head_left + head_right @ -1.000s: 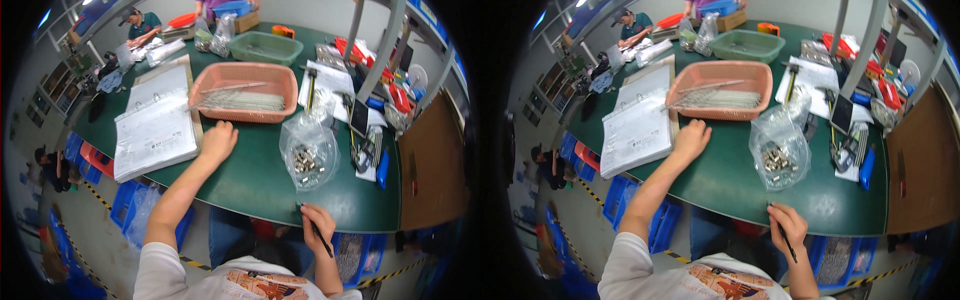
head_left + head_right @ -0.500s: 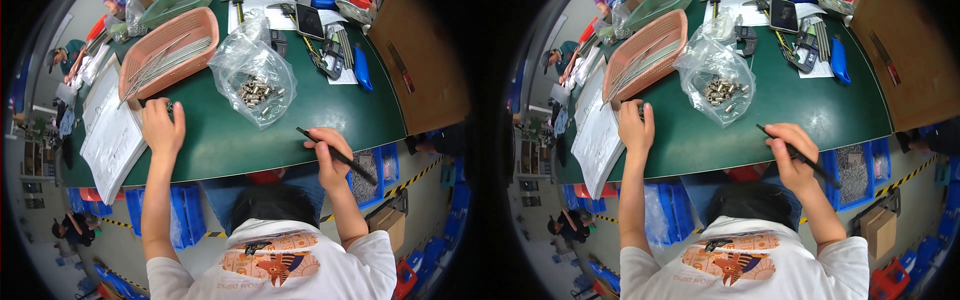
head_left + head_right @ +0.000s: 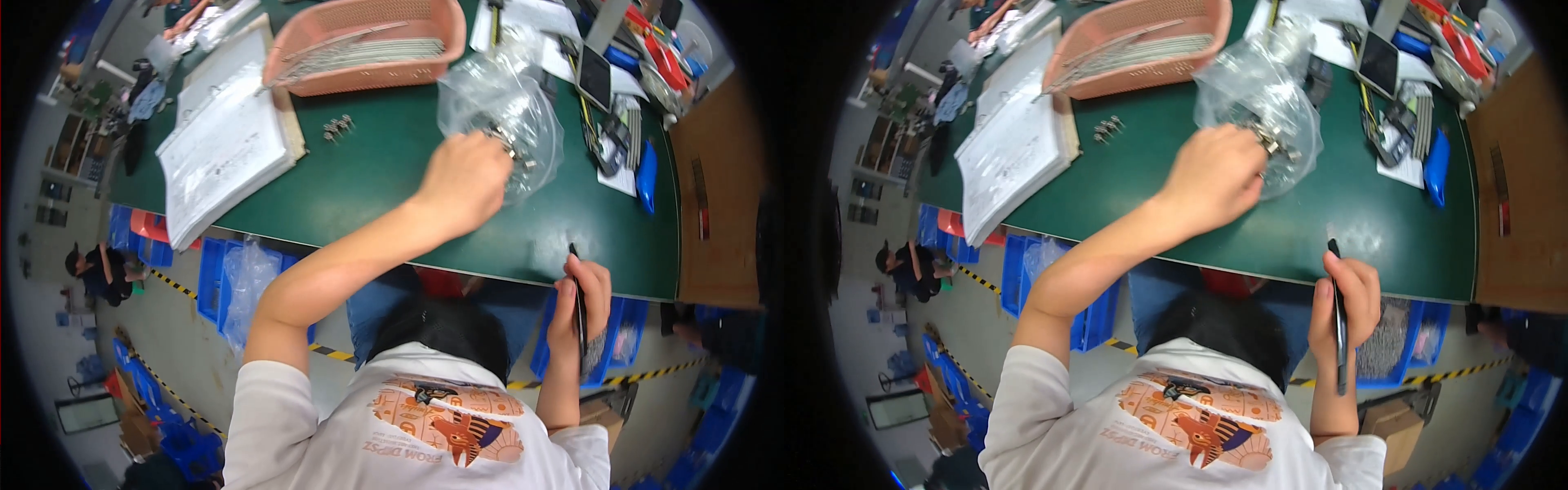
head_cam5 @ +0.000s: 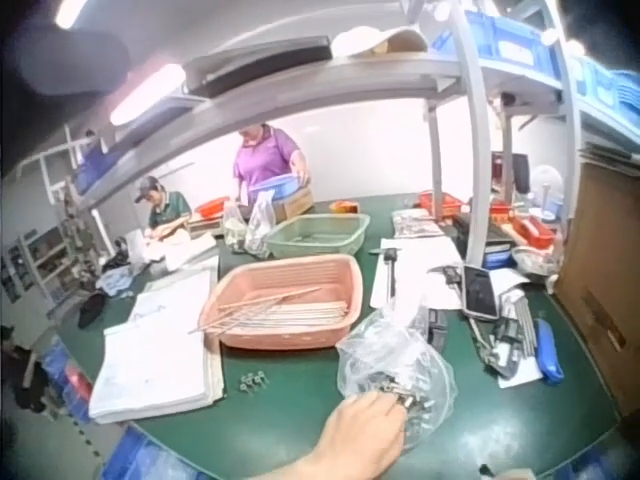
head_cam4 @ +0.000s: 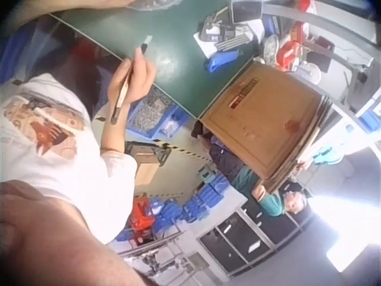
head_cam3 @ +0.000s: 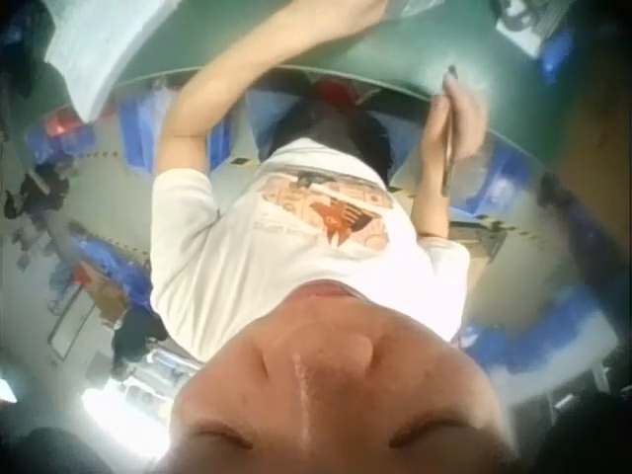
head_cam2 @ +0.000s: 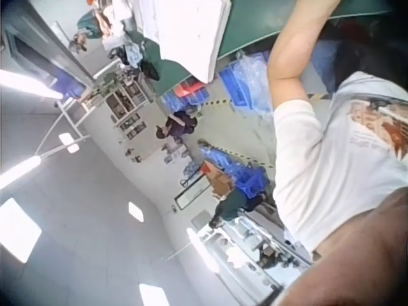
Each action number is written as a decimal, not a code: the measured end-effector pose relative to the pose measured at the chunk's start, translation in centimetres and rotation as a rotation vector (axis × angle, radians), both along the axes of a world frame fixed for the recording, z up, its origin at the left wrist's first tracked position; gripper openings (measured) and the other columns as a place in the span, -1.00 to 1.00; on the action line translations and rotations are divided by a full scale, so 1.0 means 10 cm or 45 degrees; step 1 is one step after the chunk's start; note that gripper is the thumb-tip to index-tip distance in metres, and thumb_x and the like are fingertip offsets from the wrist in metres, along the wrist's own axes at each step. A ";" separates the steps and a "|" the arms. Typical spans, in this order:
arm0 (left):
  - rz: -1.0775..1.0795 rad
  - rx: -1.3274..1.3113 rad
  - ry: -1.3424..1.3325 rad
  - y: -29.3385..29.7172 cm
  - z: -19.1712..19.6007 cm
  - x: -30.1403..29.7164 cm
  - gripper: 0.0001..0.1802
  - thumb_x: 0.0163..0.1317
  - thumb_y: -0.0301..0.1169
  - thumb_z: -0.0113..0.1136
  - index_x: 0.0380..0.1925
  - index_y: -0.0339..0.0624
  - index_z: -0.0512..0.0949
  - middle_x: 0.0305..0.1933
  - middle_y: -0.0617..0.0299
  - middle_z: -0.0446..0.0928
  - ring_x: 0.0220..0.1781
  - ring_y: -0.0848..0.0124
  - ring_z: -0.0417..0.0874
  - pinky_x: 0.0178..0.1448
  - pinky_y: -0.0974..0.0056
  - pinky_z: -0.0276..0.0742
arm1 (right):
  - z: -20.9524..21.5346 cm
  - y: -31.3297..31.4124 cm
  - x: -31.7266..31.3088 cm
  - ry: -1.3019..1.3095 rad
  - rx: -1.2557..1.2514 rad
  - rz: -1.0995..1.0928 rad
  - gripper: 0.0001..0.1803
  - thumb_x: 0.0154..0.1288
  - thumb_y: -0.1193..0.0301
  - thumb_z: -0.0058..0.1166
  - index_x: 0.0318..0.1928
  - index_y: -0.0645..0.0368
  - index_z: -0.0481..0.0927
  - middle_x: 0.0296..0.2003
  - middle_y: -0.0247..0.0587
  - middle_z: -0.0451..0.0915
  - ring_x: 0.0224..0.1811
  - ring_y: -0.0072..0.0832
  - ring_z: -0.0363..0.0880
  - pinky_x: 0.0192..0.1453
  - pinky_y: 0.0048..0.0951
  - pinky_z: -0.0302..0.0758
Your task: Using a utility knife to clean or deburr the interior of small metal hardware components.
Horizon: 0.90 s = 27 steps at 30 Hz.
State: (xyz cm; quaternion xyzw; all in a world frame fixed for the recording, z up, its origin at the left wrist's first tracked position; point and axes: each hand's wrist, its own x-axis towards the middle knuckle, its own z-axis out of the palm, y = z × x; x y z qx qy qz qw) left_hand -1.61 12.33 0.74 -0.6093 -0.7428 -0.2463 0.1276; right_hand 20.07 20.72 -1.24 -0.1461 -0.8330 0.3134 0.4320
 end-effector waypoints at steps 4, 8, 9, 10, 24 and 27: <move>0.064 0.353 -0.689 -0.41 0.15 0.12 -0.89 -0.01 -0.54 0.18 -0.46 -0.26 0.44 -0.41 0.25 0.50 -0.31 0.38 0.56 -0.22 0.28 0.46 | -0.23 -0.05 0.16 -0.110 0.204 0.133 -0.71 0.03 0.58 0.14 -0.16 0.14 0.60 -0.39 -0.17 0.52 -0.48 -0.33 0.49 -0.42 -0.48 0.43; -0.061 0.591 -1.844 -0.84 0.08 0.48 -0.81 0.15 -0.64 0.08 -0.24 -0.28 0.36 -0.28 0.22 0.47 -0.24 0.51 0.55 -0.10 0.40 0.46 | -0.24 -0.23 0.25 0.067 0.252 -0.007 -0.64 -0.02 0.64 0.17 -0.13 0.18 0.57 -0.39 -0.13 0.55 -0.50 -0.35 0.52 -0.44 -0.47 0.44; -0.123 0.649 -1.986 -0.88 0.04 0.56 -0.82 0.14 -0.65 0.09 -0.26 -0.27 0.37 -0.26 0.19 0.48 -0.22 0.50 0.54 -0.08 0.40 0.46 | -0.27 -0.24 0.23 0.053 0.251 -0.032 -0.64 -0.02 0.64 0.17 -0.13 0.18 0.57 -0.39 -0.13 0.55 -0.50 -0.35 0.52 -0.44 -0.47 0.44; -0.192 0.690 -2.144 -0.90 0.00 0.62 -0.82 0.14 -0.65 0.09 -0.25 -0.27 0.37 -0.25 0.17 0.49 -0.21 0.49 0.54 -0.07 0.41 0.45 | -0.33 -0.23 0.16 -0.027 0.124 0.017 -0.65 -0.02 0.65 0.16 -0.14 0.19 0.57 -0.38 -0.12 0.56 -0.48 -0.36 0.54 -0.44 -0.48 0.44; -0.509 0.905 -2.724 -1.05 -0.19 0.92 -0.86 0.19 -0.56 0.09 -0.24 -0.22 0.42 -0.24 0.11 0.51 -0.17 0.41 0.53 -0.04 0.36 0.44 | 0.31 -0.46 -0.10 0.067 -0.213 0.528 -0.64 0.14 0.32 0.20 -0.10 0.29 0.57 -0.33 -0.09 0.59 -0.39 -0.33 0.59 -0.37 -0.47 0.49; -0.462 0.924 -2.682 -1.06 -0.19 0.94 -0.84 0.14 -0.61 0.13 -0.27 -0.22 0.43 -0.22 0.10 0.50 -0.15 0.40 0.53 -0.03 0.35 0.44 | 0.31 -0.50 -0.10 -0.007 -0.193 0.514 -0.63 -0.02 0.52 0.26 -0.12 0.27 0.58 -0.37 -0.11 0.62 -0.40 -0.33 0.61 -0.39 -0.46 0.49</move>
